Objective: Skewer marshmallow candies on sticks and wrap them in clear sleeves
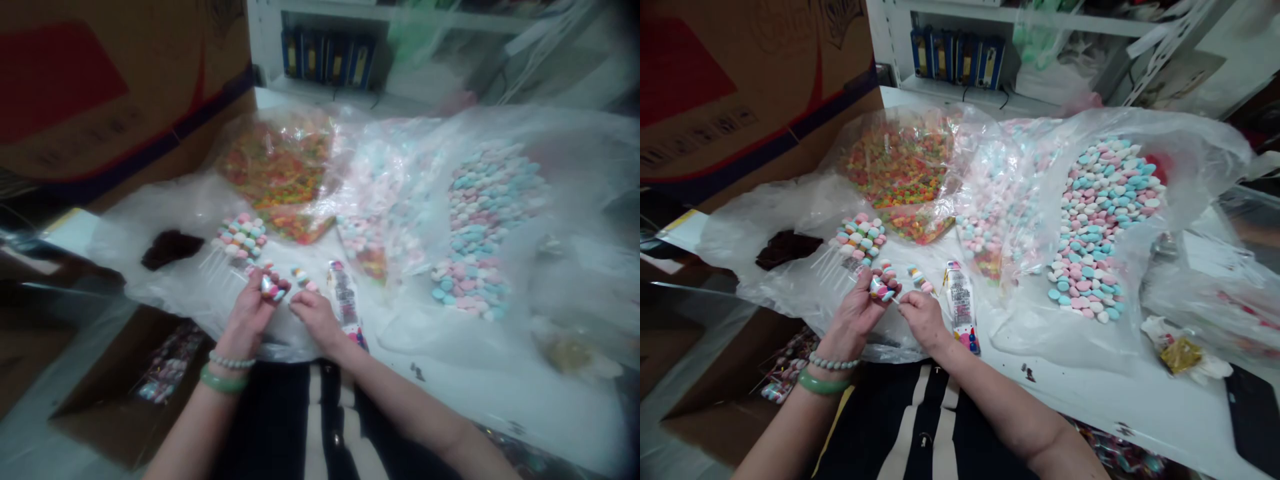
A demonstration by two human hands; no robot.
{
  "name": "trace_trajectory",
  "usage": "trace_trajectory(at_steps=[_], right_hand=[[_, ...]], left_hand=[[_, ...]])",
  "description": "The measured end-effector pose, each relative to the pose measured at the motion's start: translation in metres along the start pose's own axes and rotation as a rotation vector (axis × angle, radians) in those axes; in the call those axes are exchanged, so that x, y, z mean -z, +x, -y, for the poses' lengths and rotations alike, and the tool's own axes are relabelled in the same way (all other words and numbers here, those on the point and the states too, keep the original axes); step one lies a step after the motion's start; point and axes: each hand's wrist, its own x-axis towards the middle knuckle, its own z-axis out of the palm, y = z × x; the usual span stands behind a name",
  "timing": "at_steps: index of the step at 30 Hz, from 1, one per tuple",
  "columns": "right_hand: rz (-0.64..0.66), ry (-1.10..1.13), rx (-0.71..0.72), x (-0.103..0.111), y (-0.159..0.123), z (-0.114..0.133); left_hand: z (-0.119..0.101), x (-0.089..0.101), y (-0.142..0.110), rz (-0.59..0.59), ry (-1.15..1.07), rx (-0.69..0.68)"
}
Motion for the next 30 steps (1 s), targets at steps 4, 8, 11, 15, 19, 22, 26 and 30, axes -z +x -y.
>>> trace_trajectory(at_steps=[4, 8, 11, 15, 19, 22, 26, 30], right_hand=[[0.075, 0.446, -0.276, 0.0, 0.006, -0.001], [0.118, 0.52, -0.365, 0.005, 0.01, -0.002], [0.095, 0.434, -0.334, 0.008, 0.011, 0.0], [0.115, 0.391, -0.34, 0.009, 0.012, 0.002], [0.173, 0.402, -0.379, 0.01, 0.01, 0.002], [0.216, 0.432, -0.389, 0.011, 0.008, 0.0], [0.244, 0.513, -0.398, 0.013, 0.009, 0.001], [0.275, 0.46, -0.441, 0.015, 0.009, 0.005]], left_hand=[[-0.007, 0.004, 0.001, 0.033, 0.02, 0.026], [-0.019, 0.01, 0.009, 0.01, 0.008, 0.008], [-0.024, 0.014, 0.014, -0.008, 0.001, 0.022], [-0.021, 0.012, 0.013, 0.018, 0.024, 0.005], [-0.013, 0.007, 0.007, 0.126, 0.063, -0.001], [-0.009, 0.005, 0.006, 0.162, 0.093, 0.025], [-0.004, 0.002, 0.006, 0.162, 0.092, 0.019], [0.003, -0.003, 0.004, 0.161, 0.124, 0.023]])
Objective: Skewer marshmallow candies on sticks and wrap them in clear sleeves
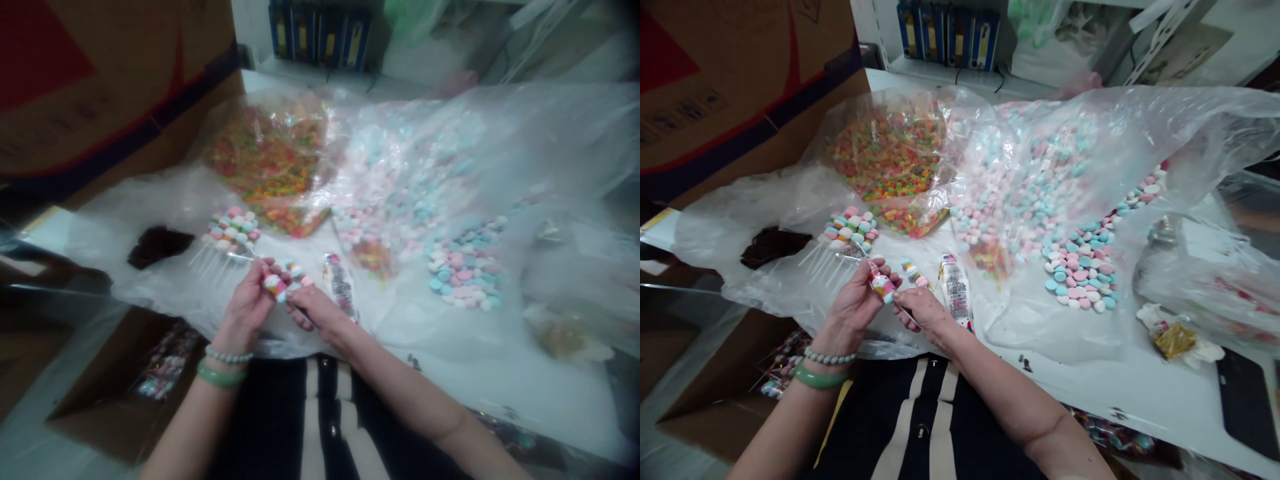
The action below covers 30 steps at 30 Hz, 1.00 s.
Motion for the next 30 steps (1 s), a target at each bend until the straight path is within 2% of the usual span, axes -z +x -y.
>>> trace_trajectory(at_steps=[6, 9, 14, 17, 22, 25, 30], right_hand=[[-0.116, -0.103, -0.021, -0.001, 0.001, 0.001], [-0.164, -0.101, -0.004, 0.0, 0.003, -0.001], [-0.123, -0.004, 0.076, 0.007, 0.002, -0.007], [-0.153, -0.17, 0.167, 0.012, -0.003, -0.006], [-0.387, -0.567, 0.366, 0.01, -0.004, -0.007], [-0.41, -0.703, 0.428, 0.003, 0.0, -0.013], [-0.389, -0.48, 0.497, -0.002, 0.007, -0.018]], left_hand=[[0.011, -0.007, -0.002, 0.029, 0.082, 0.018], [0.016, -0.007, -0.001, 0.003, 0.098, 0.045], [0.016, -0.003, 0.005, -0.02, 0.025, 0.035], [0.011, 0.0, 0.007, -0.048, -0.003, -0.012], [0.014, -0.001, 0.007, -0.072, -0.006, -0.044], [0.02, -0.003, 0.006, -0.104, -0.043, -0.041], [0.024, -0.007, 0.006, -0.116, -0.091, 0.012]])
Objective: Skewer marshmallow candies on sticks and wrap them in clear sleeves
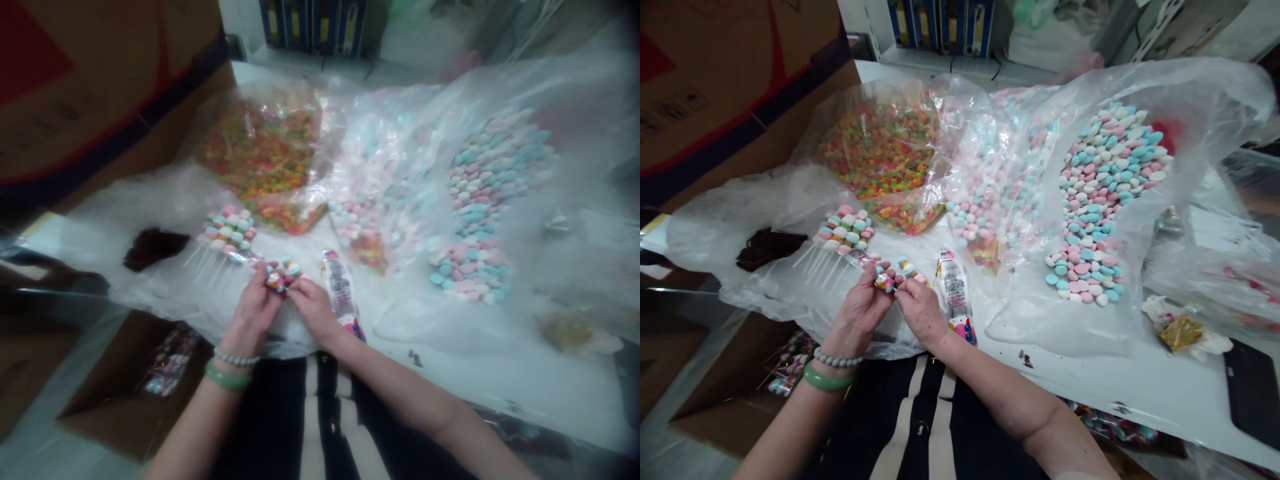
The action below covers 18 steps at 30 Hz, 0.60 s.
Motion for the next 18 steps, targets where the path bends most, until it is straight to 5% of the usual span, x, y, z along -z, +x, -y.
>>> trace_trajectory(at_steps=[4, 11, 18], right_hand=[[0.013, 0.065, -0.013, 0.006, 0.006, -0.001], [0.078, -0.109, -0.022, 0.016, 0.01, -0.006], [0.192, -0.228, -0.042, 0.021, 0.013, 0.001]], left_hand=[[-0.005, -0.002, 0.0, -0.009, 0.0, 0.074], [-0.014, 0.004, 0.005, -0.092, 0.013, -0.072], [-0.007, 0.007, 0.006, -0.029, 0.073, 0.006]])
